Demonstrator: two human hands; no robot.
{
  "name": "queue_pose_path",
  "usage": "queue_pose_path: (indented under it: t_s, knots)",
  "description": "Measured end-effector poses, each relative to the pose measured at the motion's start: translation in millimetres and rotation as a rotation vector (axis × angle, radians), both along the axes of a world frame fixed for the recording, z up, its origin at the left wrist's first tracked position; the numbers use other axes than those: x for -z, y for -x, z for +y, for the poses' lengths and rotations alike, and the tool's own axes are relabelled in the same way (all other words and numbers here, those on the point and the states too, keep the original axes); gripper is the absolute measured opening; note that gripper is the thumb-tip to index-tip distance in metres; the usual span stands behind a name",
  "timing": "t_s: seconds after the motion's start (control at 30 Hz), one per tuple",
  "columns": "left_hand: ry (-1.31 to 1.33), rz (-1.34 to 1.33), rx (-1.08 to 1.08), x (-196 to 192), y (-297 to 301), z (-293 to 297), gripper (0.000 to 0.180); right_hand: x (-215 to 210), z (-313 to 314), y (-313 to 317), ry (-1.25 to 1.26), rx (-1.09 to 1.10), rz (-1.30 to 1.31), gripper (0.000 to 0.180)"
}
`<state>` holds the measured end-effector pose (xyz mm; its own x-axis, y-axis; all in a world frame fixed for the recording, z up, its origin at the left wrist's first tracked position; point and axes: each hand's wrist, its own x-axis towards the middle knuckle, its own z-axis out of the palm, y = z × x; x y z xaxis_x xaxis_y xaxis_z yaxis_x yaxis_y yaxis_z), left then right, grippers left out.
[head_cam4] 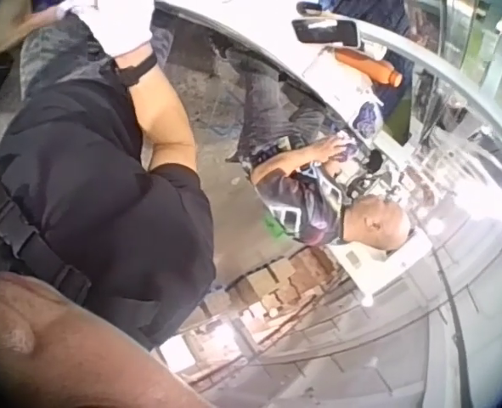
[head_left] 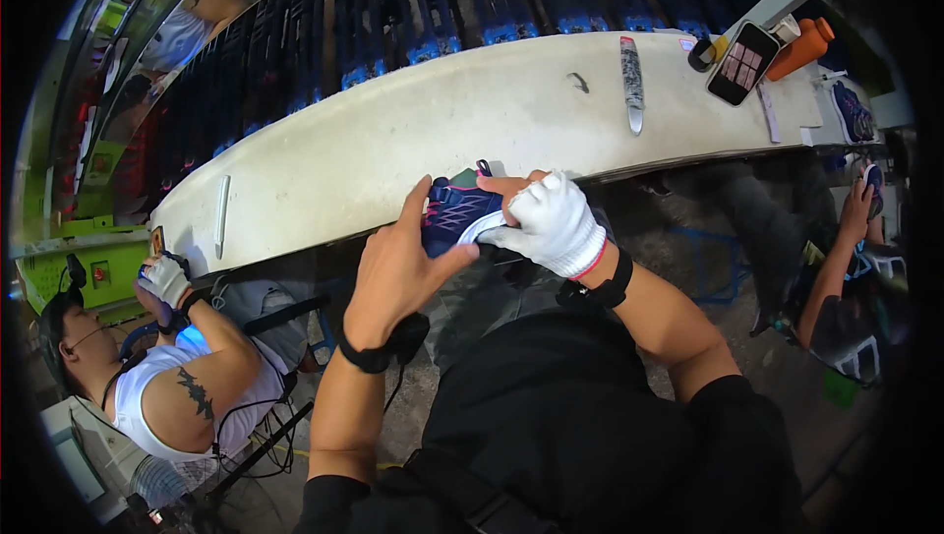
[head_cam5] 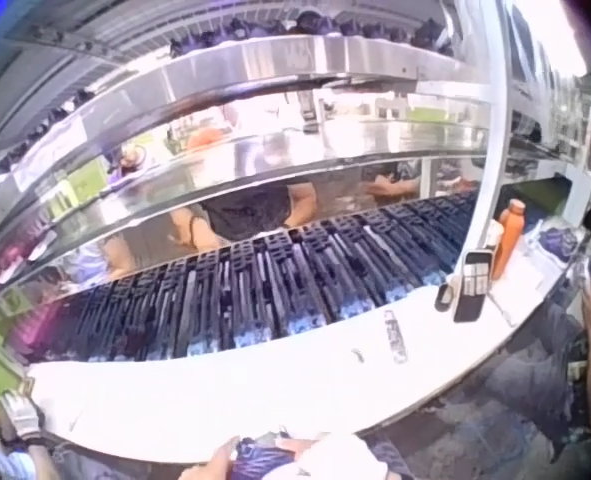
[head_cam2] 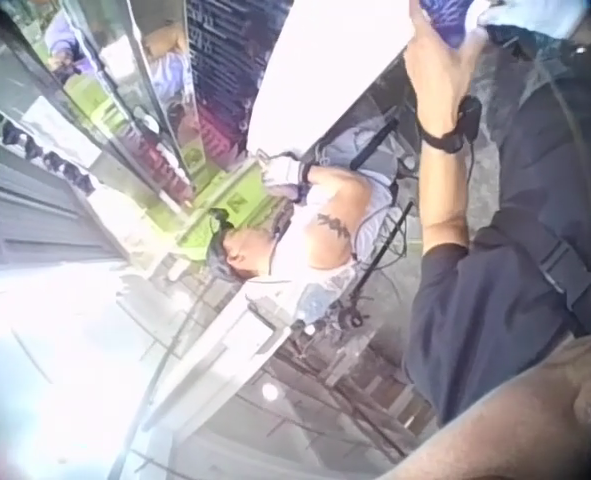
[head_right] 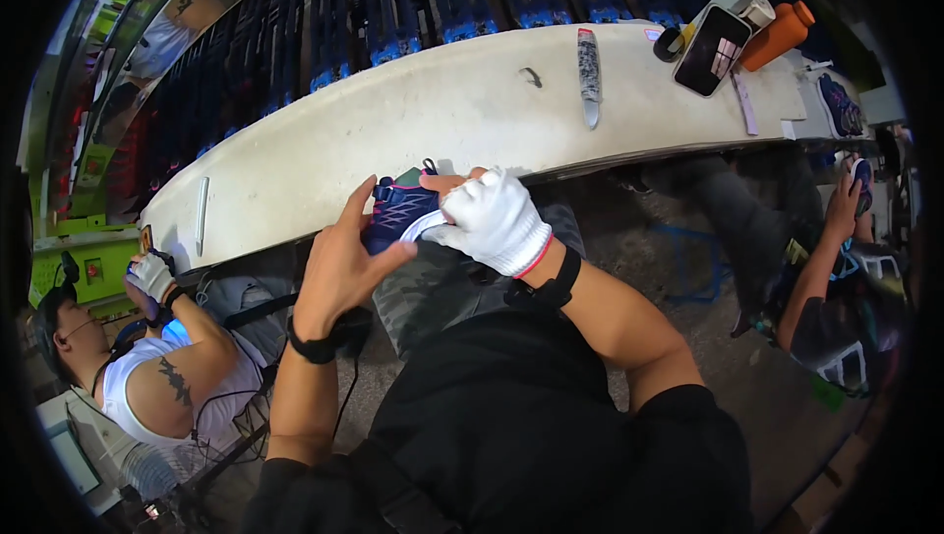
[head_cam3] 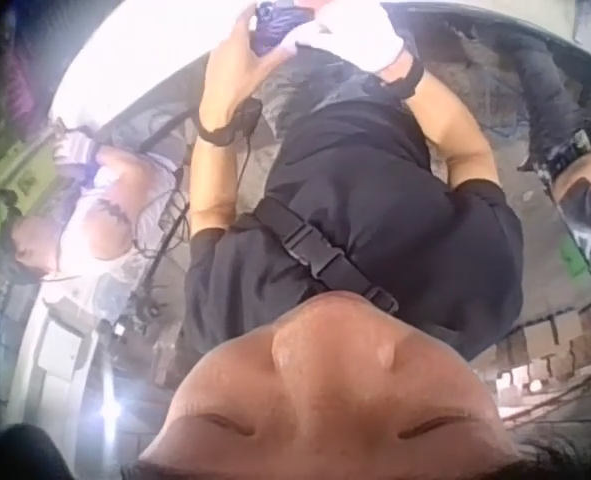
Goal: The worker is inserting insoles into shoe uppers and placing the finished components onto a tiered drying or assembly rack.
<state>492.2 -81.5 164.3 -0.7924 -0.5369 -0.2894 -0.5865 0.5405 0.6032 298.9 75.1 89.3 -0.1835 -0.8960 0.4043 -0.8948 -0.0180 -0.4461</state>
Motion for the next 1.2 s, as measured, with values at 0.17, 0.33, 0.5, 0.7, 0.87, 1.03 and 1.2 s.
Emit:
queue_pose_path:
  t_s: [0.17,0.33,0.5,0.7,0.87,1.03,1.2]
  knots:
    - [0.063,0.395,0.141,-6.6,8.9,10.2,0.071,0.9,19.8,3.5,-0.020,0.201,-0.260,0.071]
    - [0.200,0.797,0.163,50.9,39.6,42.6,0.054,-30.8,35.0,16.9,0.180,-0.014,-0.477,0.091]
    - [0.280,0.925,0.082,75.9,46.0,56.3,0.047,-20.2,40.6,20.7,0.203,-0.059,-0.568,0.078]
    - [0.322,0.937,0.131,67.1,44.2,53.0,0.036,-18.8,29.8,24.1,0.292,-0.107,-0.566,0.069]
    - [0.110,0.958,0.094,54.2,44.2,60.5,0.043,-26.2,20.5,11.3,0.262,-0.089,-0.442,0.070]
    - [0.015,0.981,0.124,53.2,35.7,62.5,0.046,-40.2,16.1,6.7,0.159,-0.127,-0.297,0.068]
    - [0.022,0.996,0.202,60.0,30.8,43.9,0.050,-38.6,12.1,14.2,0.178,-0.226,-0.357,0.061]
